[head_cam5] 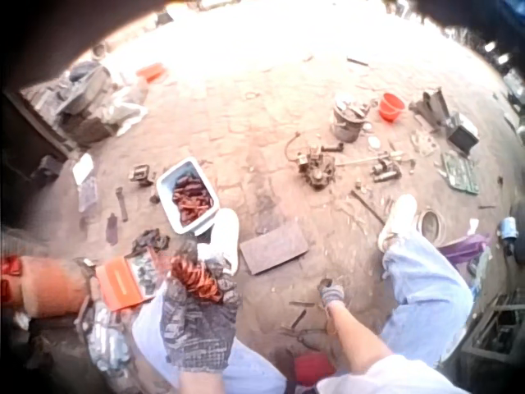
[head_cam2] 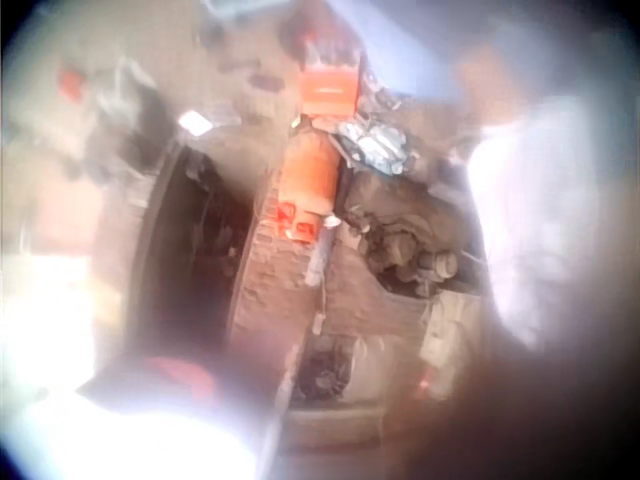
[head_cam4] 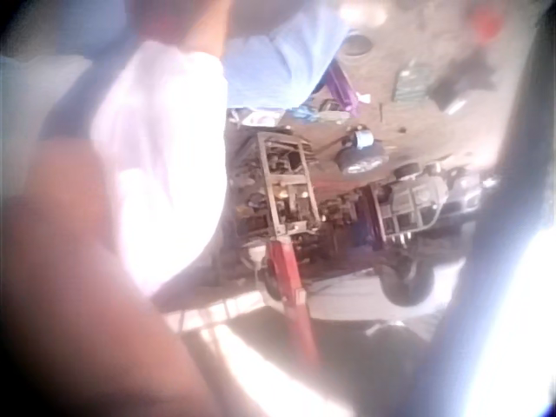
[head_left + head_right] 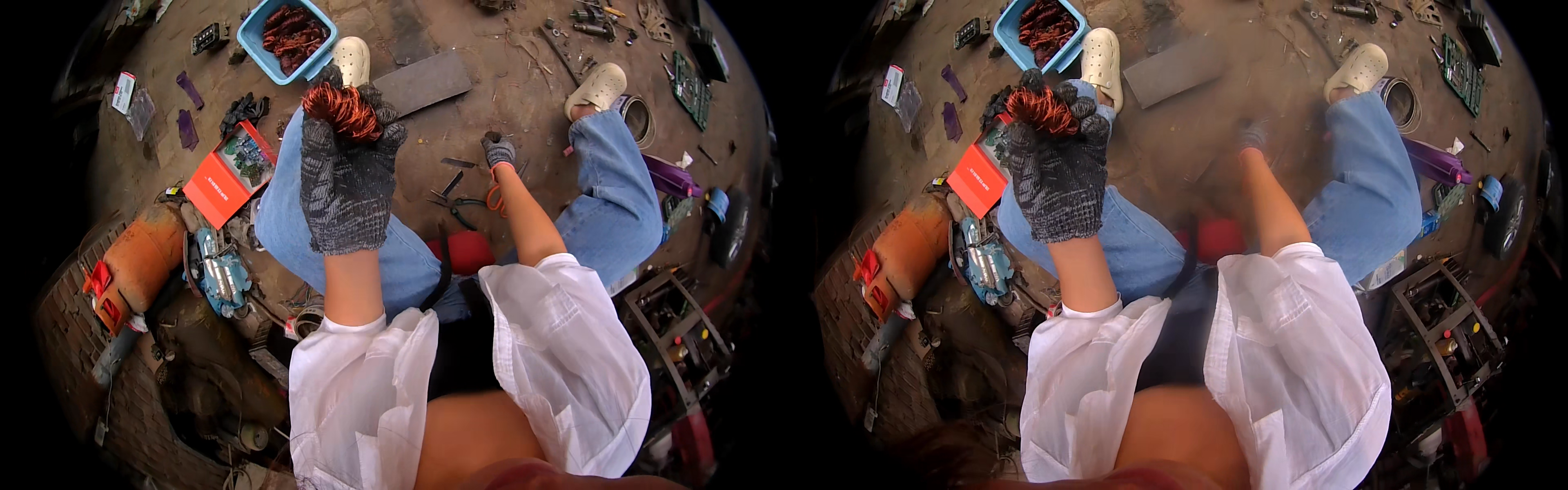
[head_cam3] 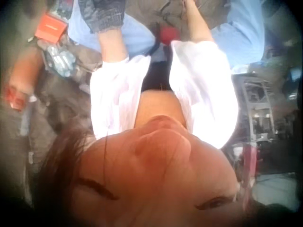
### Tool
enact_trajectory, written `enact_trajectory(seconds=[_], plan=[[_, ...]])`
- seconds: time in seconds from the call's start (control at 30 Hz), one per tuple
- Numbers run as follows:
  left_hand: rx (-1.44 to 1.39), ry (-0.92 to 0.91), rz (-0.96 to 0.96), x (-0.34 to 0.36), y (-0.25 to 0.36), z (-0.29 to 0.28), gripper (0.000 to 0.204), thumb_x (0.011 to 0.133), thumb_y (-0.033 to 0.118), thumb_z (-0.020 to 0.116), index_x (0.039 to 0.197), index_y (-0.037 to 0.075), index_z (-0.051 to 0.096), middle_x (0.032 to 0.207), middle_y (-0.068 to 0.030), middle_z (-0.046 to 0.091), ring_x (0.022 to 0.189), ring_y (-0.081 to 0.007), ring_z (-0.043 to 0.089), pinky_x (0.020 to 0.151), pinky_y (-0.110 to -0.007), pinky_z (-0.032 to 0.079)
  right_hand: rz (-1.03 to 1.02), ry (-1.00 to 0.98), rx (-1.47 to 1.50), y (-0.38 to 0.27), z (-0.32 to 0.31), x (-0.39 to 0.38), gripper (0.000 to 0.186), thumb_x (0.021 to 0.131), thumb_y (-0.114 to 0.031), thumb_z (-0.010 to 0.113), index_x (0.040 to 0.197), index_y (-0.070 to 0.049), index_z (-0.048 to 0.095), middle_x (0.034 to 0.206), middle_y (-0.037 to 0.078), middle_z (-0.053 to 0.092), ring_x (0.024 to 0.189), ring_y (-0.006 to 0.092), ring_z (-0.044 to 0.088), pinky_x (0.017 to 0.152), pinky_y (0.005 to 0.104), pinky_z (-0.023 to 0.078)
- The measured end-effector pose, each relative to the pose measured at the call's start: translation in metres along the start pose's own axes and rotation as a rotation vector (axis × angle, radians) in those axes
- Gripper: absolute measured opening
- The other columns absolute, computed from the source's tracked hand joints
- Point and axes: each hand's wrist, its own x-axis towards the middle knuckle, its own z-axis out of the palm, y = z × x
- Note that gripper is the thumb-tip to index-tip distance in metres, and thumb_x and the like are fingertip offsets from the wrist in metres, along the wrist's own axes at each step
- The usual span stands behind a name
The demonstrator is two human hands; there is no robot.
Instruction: The person sits on the floor and winds a length of copper wire into a compact coil using gloved hands. The person repeatedly twists and shapes the wire, occasionally adjusting the coil's form.
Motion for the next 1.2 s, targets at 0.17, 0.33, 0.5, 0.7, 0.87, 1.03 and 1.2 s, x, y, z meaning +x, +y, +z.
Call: enact_trajectory(seconds=[0.17, 0.33, 0.5, 0.7, 0.87, 1.03, 1.2], plan=[[0.044, 0.069, -0.034, 0.005, -0.003, -0.018, 0.046, 0.085, 0.02, 0.052, 0.126, 0.004, 0.038, 0.115, -0.0169, 0.05, 0.105, -0.0289, 0.048, 0.088, -0.042, 0.042, -0.12, -0.136, -0.121, -0.041, -0.014, 0.008, 0.031, 0.072, -0.025, 0.064, 0.099, -0.01, 0.062, 0.096, 0.013, 0.063, 0.087, 0.0262, 0.061, 0.079, 0.0344, 0.046], [0.053, 0.206, 0.015, 0.008, -0.005, -0.021, 0.049, 0.085, 0.02, 0.053, 0.128, 0.004, 0.037, 0.114, -0.0164, 0.049, 0.104, -0.0281, 0.048, 0.088, -0.042, 0.04, -0.315, -0.227, -0.333, -0.115, -0.037, 0.015, 0.031, 0.069, -0.023, 0.065, 0.097, -0.011, 0.061, 0.098, 0.014, 0.058, 0.093, 0.0315, 0.054, 0.082, 0.0394, 0.043], [0.157, 0.227, 0.056, 0.009, -0.003, -0.018, 0.05, 0.084, 0.019, 0.055, 0.127, 0.003, 0.037, 0.115, -0.0151, 0.048, 0.106, -0.0273, 0.046, 0.086, -0.042, 0.04, -0.348, -0.222, -0.405, -0.132, -0.035, 0.014, 0.024, 0.073, -0.025, 0.059, 0.093, -0.01, 0.061, 0.099, 0.016, 0.057, 0.093, 0.0323, 0.054, 0.081, 0.0396, 0.043], [0.207, 0.26, 0.055, 0.008, -0.001, -0.024, 0.048, 0.084, 0.018, 0.055, 0.125, 0.0, 0.038, 0.116, -0.0138, 0.049, 0.106, -0.0284, 0.047, 0.084, -0.042, 0.042, -0.386, -0.201, -0.334, -0.127, -0.039, 0.002, 0.025, 0.076, -0.026, 0.055, 0.09, -0.006, 0.06, 0.093, 0.018, 0.059, 0.09, 0.0347, 0.055, 0.079, 0.0412, 0.044], [0.025, 0.181, 0.036, -0.003, 0.004, -0.016, 0.045, 0.085, 0.019, 0.053, 0.123, 0.0, 0.041, 0.116, -0.0162, 0.048, 0.102, -0.0304, 0.049, 0.083, -0.042, 0.043, -0.416, -0.162, -0.051, -0.095, -0.041, -0.009, 0.018, 0.082, -0.021, 0.053, 0.091, -0.005, 0.057, 0.084, 0.014, 0.063, 0.071, 0.0249, 0.059, 0.065, 0.0347, 0.048], [0.049, 0.19, -0.067, -0.005, -0.002, -0.023, 0.041, 0.083, 0.017, 0.057, 0.119, 0.001, 0.045, 0.111, -0.0178, 0.05, 0.098, -0.0284, 0.051, 0.081, -0.039, 0.045, -0.231, -0.29, 0.614, -0.097, -0.055, -0.011, 0.009, 0.085, -0.013, 0.054, 0.088, -0.006, 0.055, 0.077, 0.006, 0.063, 0.06, 0.0098, 0.056, 0.051, 0.0222, 0.045], [0.097, 0.192, -0.124, -0.009, -0.005, -0.019, 0.037, 0.083, 0.017, 0.057, 0.116, 0.002, 0.048, 0.109, -0.0158, 0.052, 0.097, -0.0268, 0.052, 0.078, -0.038, 0.047, -0.208, -0.522, 1.033, -0.195, -0.206, -0.114, 0.007, 0.083, -0.012, 0.057, 0.086, -0.007, 0.055, 0.075, 0.008, 0.059, 0.056, 0.0119, 0.05, 0.049, 0.0239, 0.039]])
